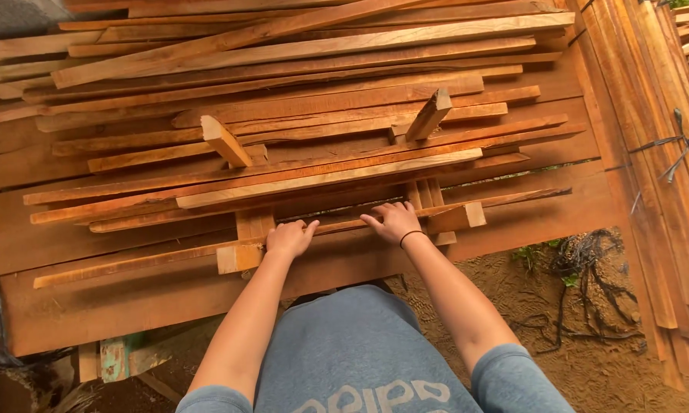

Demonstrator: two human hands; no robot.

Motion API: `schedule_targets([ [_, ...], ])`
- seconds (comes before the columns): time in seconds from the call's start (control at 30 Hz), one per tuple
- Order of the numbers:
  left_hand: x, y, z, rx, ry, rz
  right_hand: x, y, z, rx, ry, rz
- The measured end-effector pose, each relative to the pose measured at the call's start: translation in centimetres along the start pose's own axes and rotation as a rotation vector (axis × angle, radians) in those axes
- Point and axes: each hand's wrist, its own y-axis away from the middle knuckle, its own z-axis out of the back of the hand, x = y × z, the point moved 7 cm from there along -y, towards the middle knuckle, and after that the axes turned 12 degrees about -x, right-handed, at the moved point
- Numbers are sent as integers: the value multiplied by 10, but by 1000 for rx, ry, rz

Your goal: Sorting and arranging thin wooden strips on a workbench.

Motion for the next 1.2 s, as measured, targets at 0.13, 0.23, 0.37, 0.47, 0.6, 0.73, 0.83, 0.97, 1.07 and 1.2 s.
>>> schedule_targets([
  [0.13, 4, 5, -10, -42, -27, -1, -12, 0, -11, 30, 60, -40],
  [0.23, 9, 6, -26, -131, -72, -59, -15, 1, -14, 42, 61, -36],
  [0.37, 4, 14, -13, -342, -3, -93, -17, 4, 0, -144, 19, 51],
  [0.47, 3, 16, -3, -398, -34, -112, -20, 10, 7, -235, 12, 121],
  [0.6, -10, 19, 14, -410, -123, -241, -16, 6, 7, -421, 119, 312],
  [0.73, -14, 31, 8, -449, -130, -197, -16, 18, 11, -463, 76, 339],
  [0.83, -7, 15, -15, -406, -138, -124, -19, 9, -7, -383, 47, 327],
  [0.97, -14, 12, -35, -270, -93, -36, -20, 7, -21, -209, 22, 288],
  [1.07, -43, 28, 16, -126, -96, -13, -11, -1, -4, -21, -43, 186],
  [1.2, -36, 22, 4, -46, -63, 46, -14, -6, -9, 101, 15, 50],
])
